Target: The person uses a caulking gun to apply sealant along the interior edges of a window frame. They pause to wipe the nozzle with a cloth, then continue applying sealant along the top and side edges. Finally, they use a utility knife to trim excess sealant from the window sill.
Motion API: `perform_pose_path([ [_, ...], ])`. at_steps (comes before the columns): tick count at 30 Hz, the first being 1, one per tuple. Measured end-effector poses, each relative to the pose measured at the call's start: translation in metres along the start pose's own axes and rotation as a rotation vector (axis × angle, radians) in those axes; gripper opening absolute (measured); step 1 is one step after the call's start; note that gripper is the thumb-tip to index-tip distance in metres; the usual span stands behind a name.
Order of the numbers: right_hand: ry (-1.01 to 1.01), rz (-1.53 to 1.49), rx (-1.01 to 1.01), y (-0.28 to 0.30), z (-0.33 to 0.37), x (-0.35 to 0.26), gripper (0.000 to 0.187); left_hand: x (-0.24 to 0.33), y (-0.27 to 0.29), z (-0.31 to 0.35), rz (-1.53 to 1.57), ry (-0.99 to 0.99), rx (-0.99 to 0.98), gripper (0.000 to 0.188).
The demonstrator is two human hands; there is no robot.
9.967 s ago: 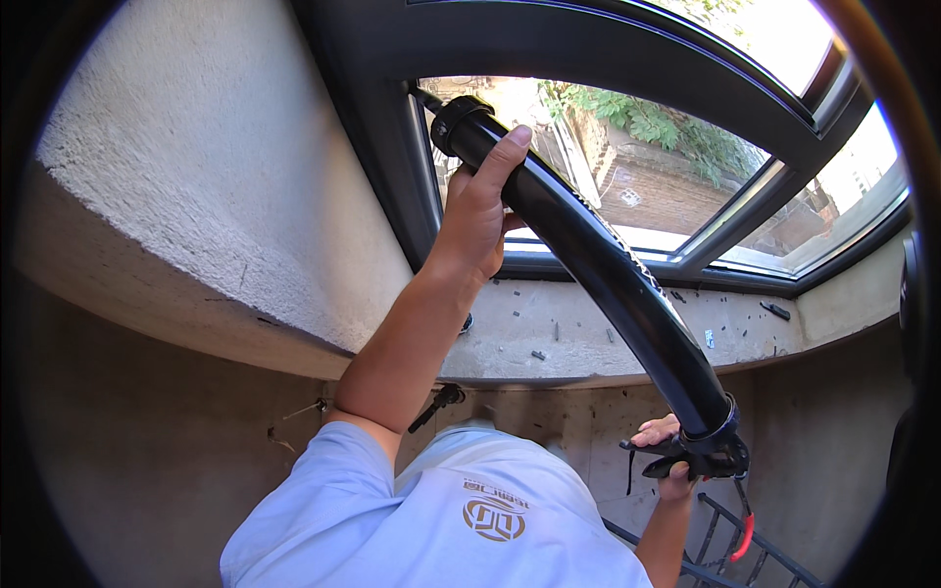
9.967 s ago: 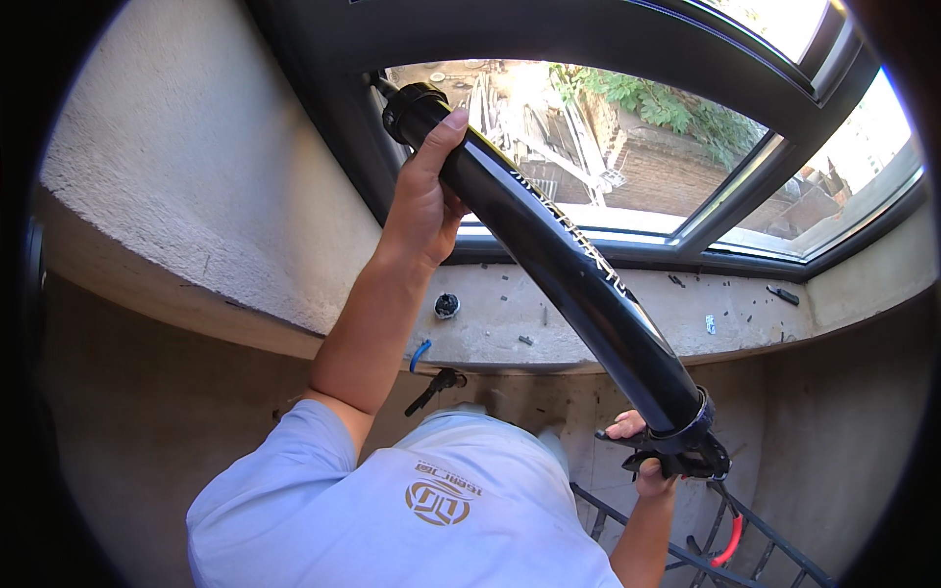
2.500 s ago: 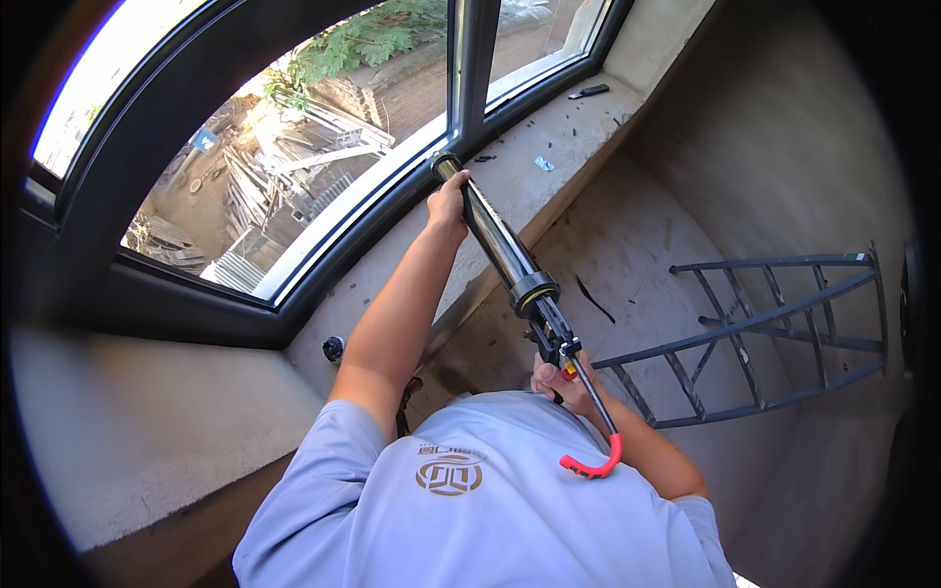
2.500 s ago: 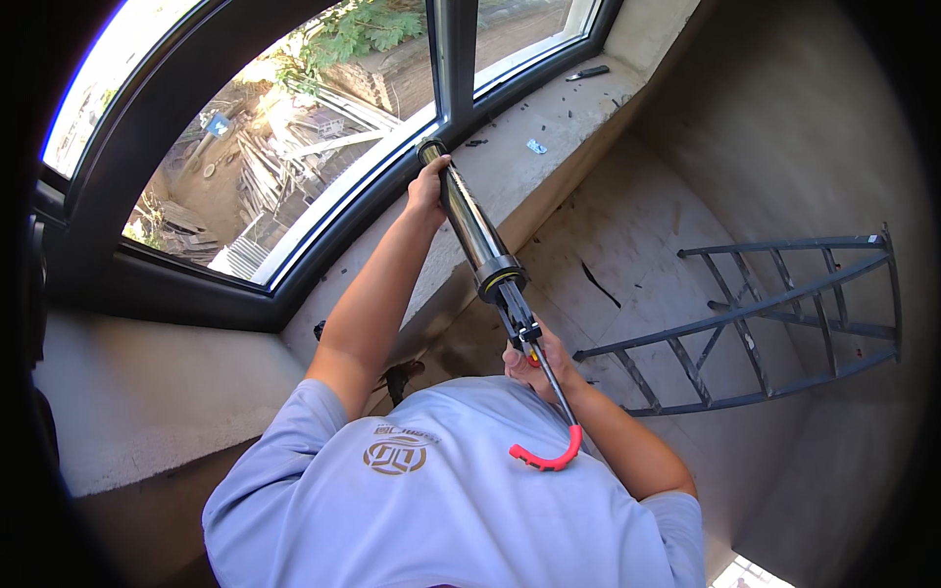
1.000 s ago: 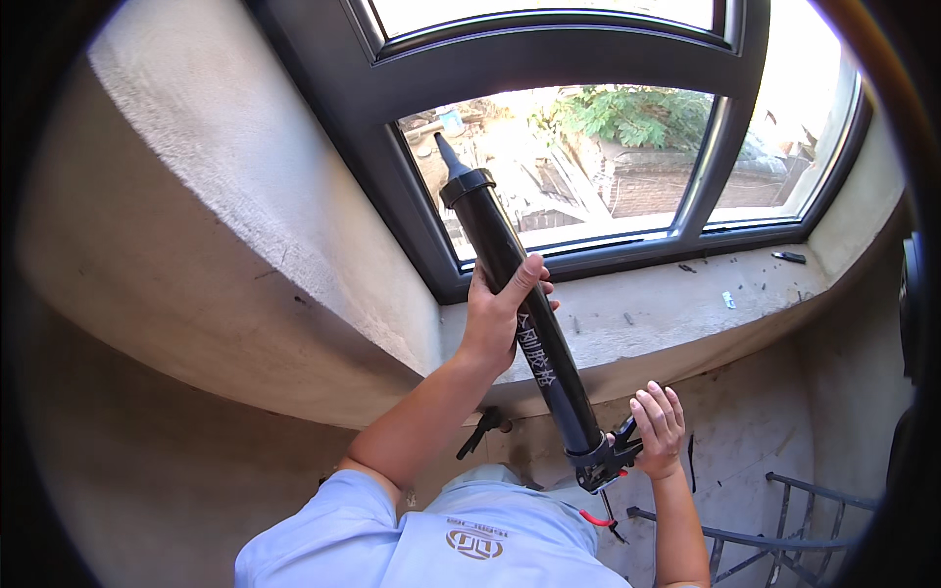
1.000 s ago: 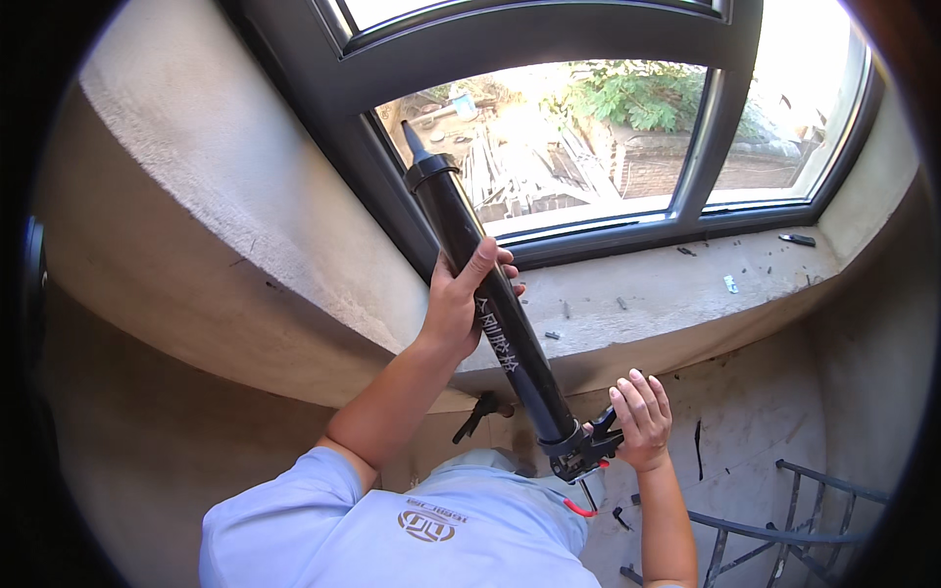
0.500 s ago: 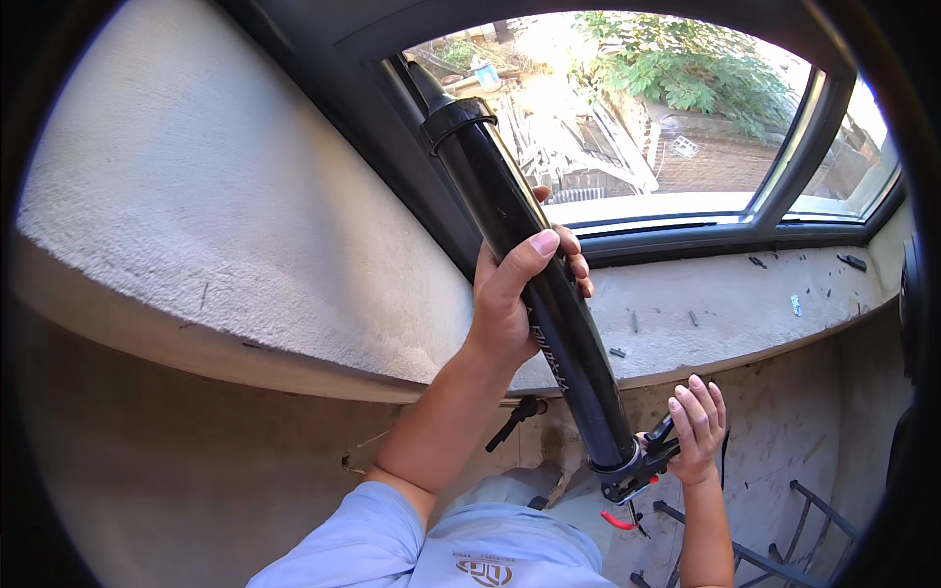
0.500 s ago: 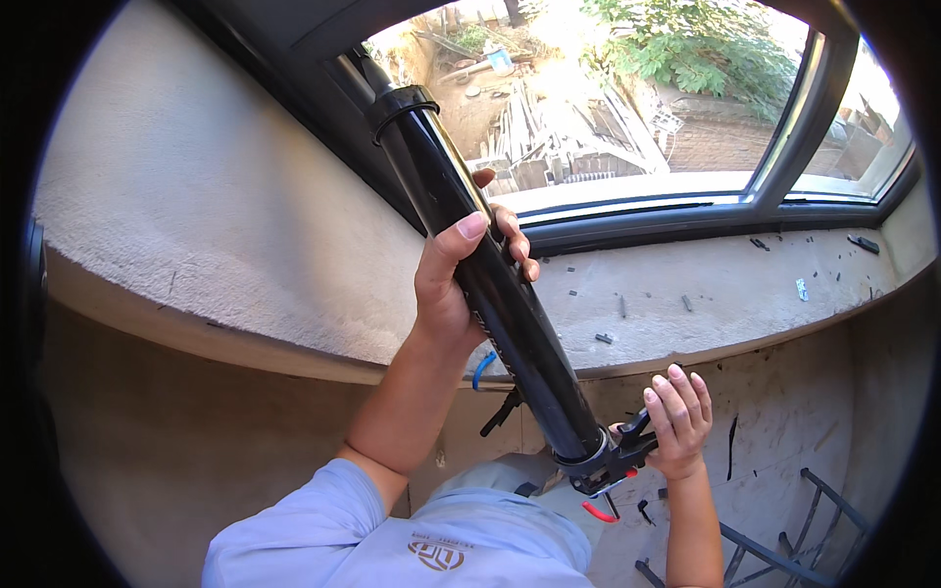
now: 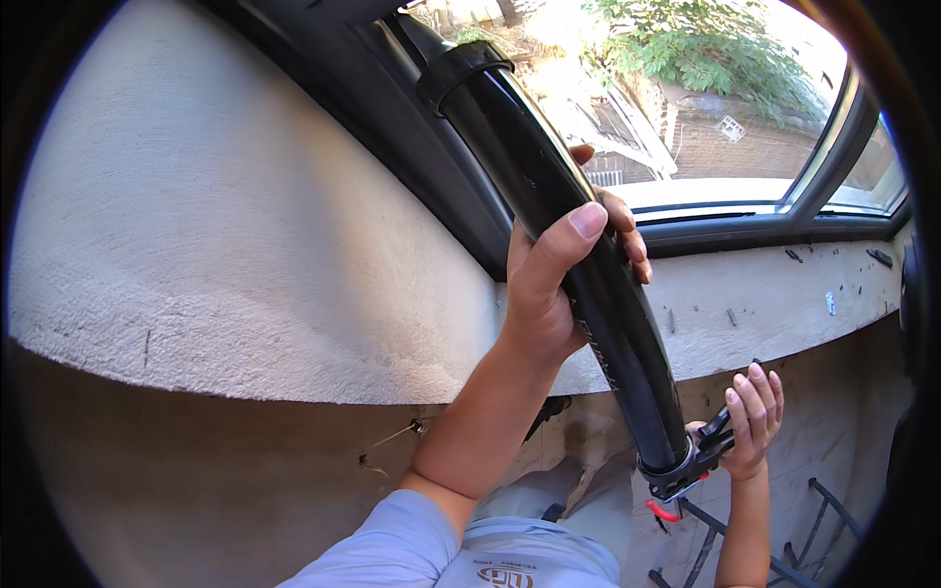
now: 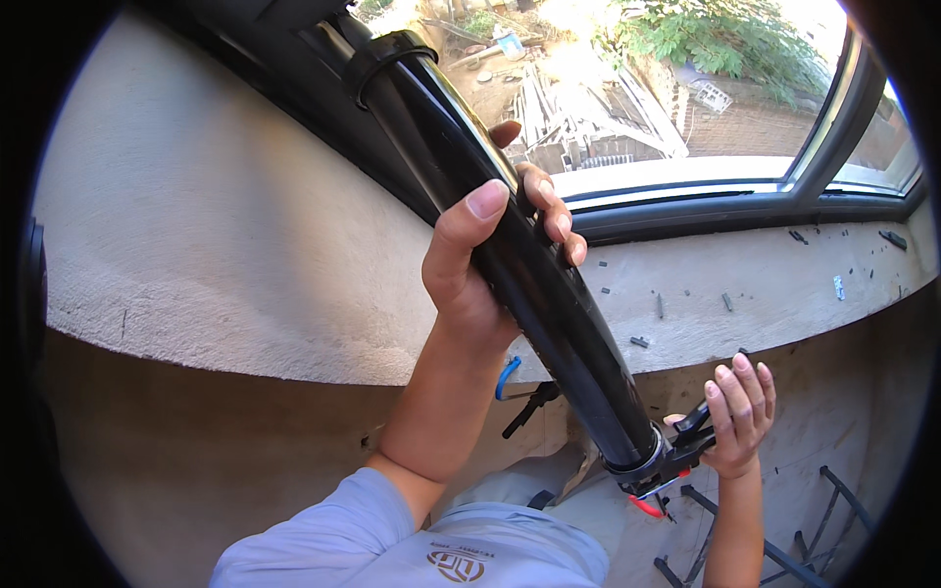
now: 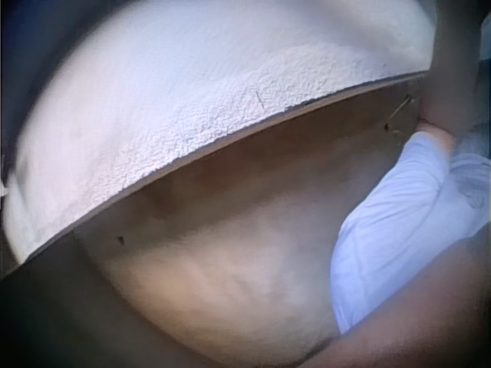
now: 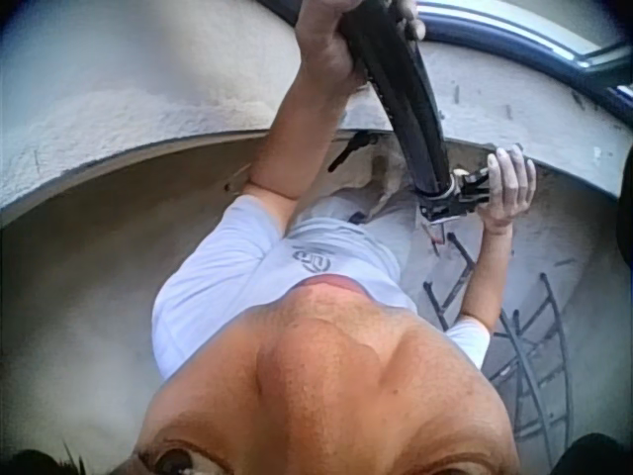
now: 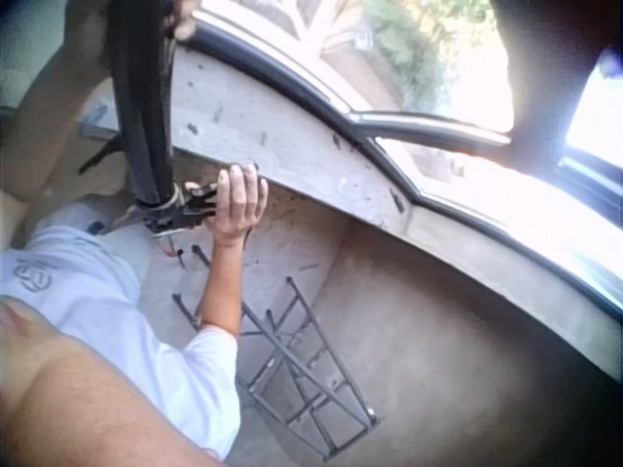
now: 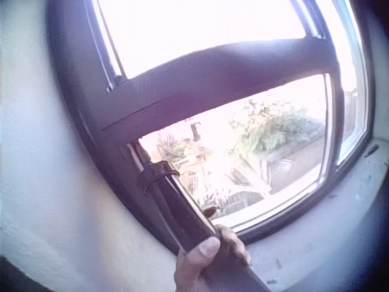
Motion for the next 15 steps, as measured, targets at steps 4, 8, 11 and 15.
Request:
perform_pose_path([
  [4,0.019,0.042,-0.004,0.000,-0.001,0.004,0.052,0.000,0.003,-0.002,0.021,-0.030,-0.002,0.066],
  [8,0.025,0.057,0.011,0.001,-0.001,0.009,0.051,0.000,0.003,-0.007,0.051,-0.039,-0.022,0.068],
  [11,0.034,0.074,0.024,-0.002,-0.001,0.011,0.051,0.002,0.003,-0.009,0.060,-0.059,-0.035,0.068],
  [15,0.043,0.100,0.035,-0.005,-0.001,0.012,0.050,0.003,0.004,-0.009,0.080,-0.072,-0.046,0.069],
])
Point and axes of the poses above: each hand's wrist, its own z-axis away from the middle knuckle, its own y-axis out of the back of the hand, x = y × z, the point moved 10 cm from there along -z, towards the middle knuckle, and after that the axes turned 13 degrees about -z, right-handed, at the moved point
